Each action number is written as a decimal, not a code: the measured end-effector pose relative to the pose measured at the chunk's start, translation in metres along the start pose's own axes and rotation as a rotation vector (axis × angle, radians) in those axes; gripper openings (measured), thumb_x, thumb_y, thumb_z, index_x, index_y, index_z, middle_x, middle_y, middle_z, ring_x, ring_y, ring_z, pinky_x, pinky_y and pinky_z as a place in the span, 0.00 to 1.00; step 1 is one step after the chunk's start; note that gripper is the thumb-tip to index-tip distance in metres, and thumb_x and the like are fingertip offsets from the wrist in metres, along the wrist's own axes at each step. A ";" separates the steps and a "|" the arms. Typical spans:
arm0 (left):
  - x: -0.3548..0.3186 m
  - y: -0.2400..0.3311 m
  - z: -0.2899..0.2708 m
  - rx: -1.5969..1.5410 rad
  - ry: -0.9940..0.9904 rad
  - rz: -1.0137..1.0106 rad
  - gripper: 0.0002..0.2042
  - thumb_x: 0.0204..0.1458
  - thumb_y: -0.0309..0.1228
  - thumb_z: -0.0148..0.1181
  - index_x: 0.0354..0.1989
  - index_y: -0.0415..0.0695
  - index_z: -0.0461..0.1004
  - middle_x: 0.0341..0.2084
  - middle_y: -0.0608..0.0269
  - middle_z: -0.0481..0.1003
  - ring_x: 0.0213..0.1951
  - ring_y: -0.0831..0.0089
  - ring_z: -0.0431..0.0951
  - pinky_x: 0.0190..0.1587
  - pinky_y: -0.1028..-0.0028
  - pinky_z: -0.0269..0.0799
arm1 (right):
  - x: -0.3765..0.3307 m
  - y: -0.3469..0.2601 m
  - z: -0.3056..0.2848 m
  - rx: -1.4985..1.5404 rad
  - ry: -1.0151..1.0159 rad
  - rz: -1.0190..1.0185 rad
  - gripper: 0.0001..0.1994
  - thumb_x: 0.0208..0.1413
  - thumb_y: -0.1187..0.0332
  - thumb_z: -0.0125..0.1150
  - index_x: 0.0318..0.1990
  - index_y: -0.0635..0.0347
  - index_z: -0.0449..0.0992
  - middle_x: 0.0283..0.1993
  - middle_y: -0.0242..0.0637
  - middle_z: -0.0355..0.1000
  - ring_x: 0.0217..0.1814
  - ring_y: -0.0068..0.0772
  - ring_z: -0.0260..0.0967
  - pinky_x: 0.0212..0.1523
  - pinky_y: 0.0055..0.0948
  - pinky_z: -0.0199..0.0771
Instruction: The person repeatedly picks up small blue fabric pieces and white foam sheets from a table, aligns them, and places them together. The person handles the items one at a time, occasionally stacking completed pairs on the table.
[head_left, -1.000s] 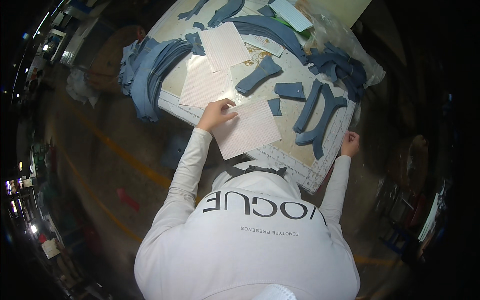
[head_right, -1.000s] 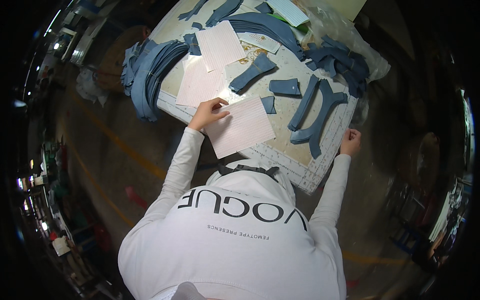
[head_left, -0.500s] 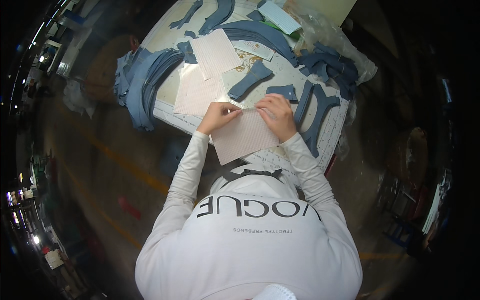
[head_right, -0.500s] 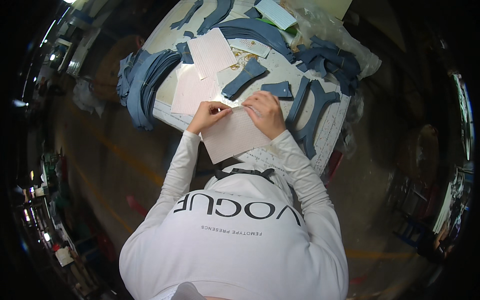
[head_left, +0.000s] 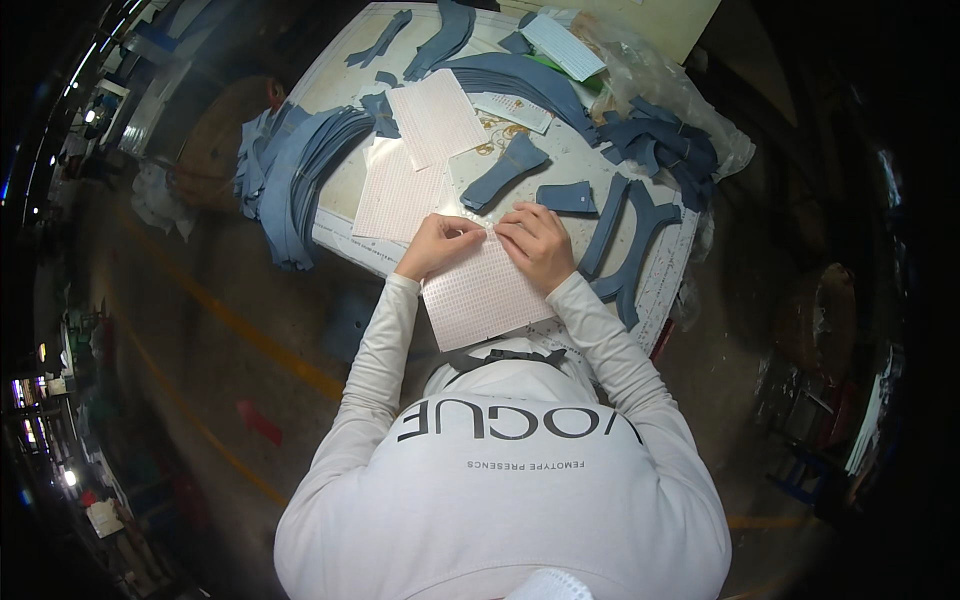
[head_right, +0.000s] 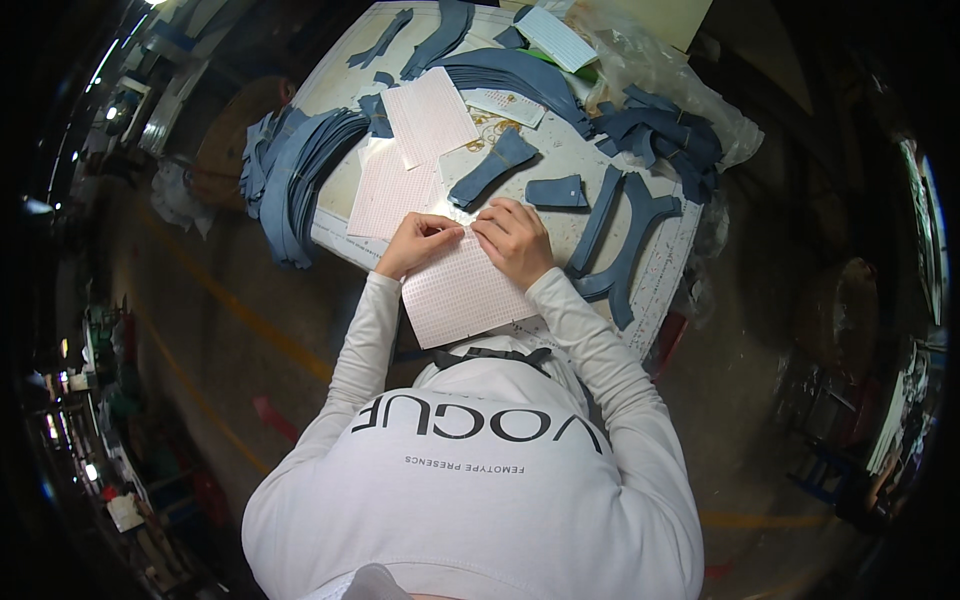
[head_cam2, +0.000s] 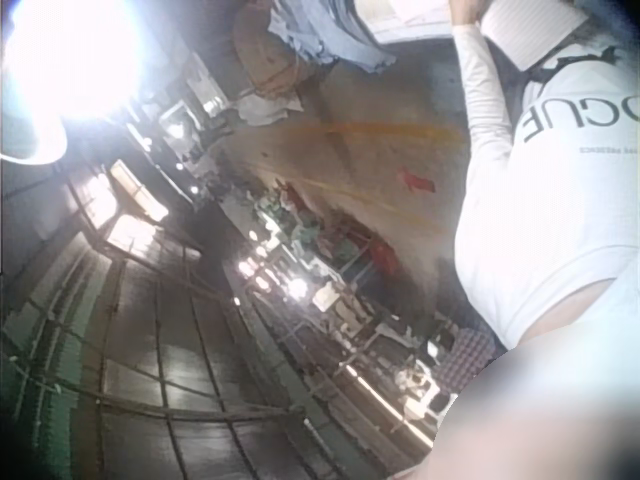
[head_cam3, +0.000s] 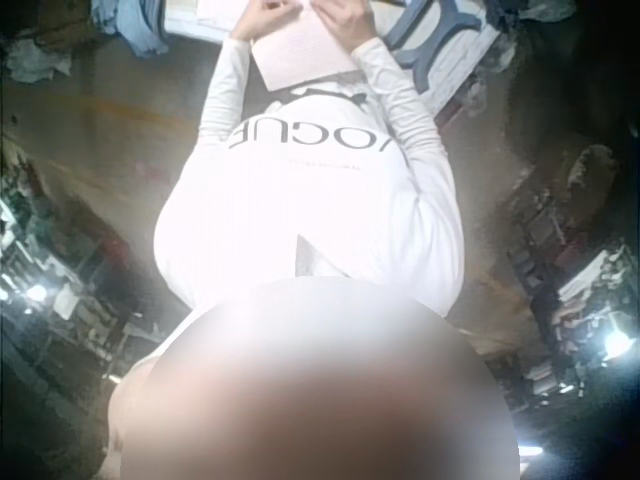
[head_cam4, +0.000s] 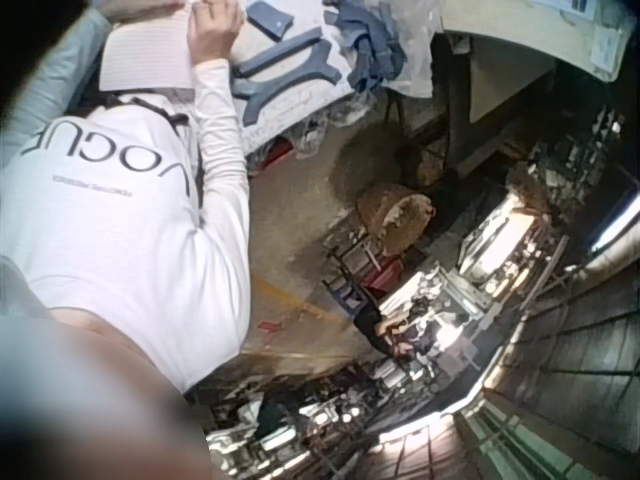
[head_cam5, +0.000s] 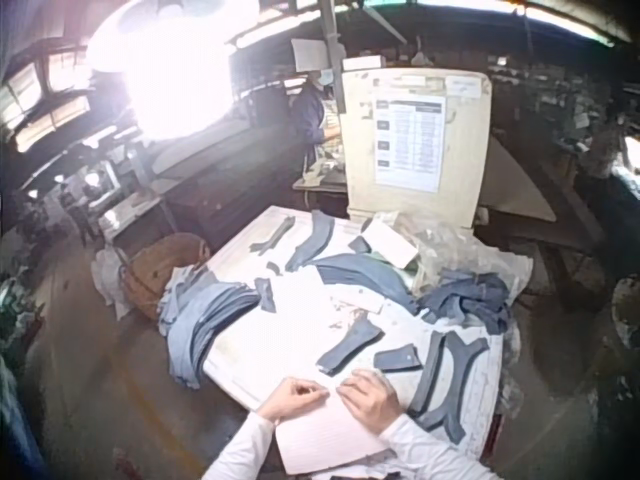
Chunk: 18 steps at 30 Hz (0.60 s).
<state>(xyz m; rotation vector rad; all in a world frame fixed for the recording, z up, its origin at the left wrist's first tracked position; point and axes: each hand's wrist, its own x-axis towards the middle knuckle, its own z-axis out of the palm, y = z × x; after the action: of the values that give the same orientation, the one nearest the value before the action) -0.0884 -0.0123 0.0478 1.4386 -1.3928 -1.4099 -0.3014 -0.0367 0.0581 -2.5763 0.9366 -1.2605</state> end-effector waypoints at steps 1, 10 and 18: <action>0.000 -0.001 0.000 0.003 -0.002 -0.021 0.08 0.52 0.27 0.63 0.37 0.35 0.81 0.28 0.64 0.80 0.29 0.83 0.74 0.34 0.84 0.70 | 0.000 -0.001 0.000 0.052 0.007 0.065 0.09 0.43 0.72 0.69 0.35 0.55 0.80 0.36 0.30 0.74 0.49 0.34 0.70 0.47 0.32 0.71; -0.003 0.007 0.002 0.019 -0.005 0.025 0.09 0.56 0.28 0.60 0.35 0.34 0.80 0.25 0.68 0.77 0.28 0.85 0.71 0.31 0.84 0.67 | 0.001 -0.009 0.007 0.037 0.020 0.019 0.21 0.44 0.76 0.67 0.49 0.52 0.78 0.33 0.31 0.74 0.42 0.32 0.71 0.42 0.32 0.73; -0.009 -0.001 -0.014 0.082 0.082 0.032 0.10 0.53 0.31 0.61 0.35 0.36 0.80 0.23 0.67 0.77 0.25 0.83 0.72 0.28 0.80 0.69 | 0.004 -0.017 0.010 0.286 0.125 0.319 0.24 0.44 0.80 0.64 0.52 0.55 0.74 0.35 0.30 0.76 0.37 0.30 0.72 0.40 0.29 0.74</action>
<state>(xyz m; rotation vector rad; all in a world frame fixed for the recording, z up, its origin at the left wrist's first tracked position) -0.0731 -0.0059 0.0520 1.5027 -1.4297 -1.2730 -0.2837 -0.0268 0.0608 -2.0588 1.0509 -1.3590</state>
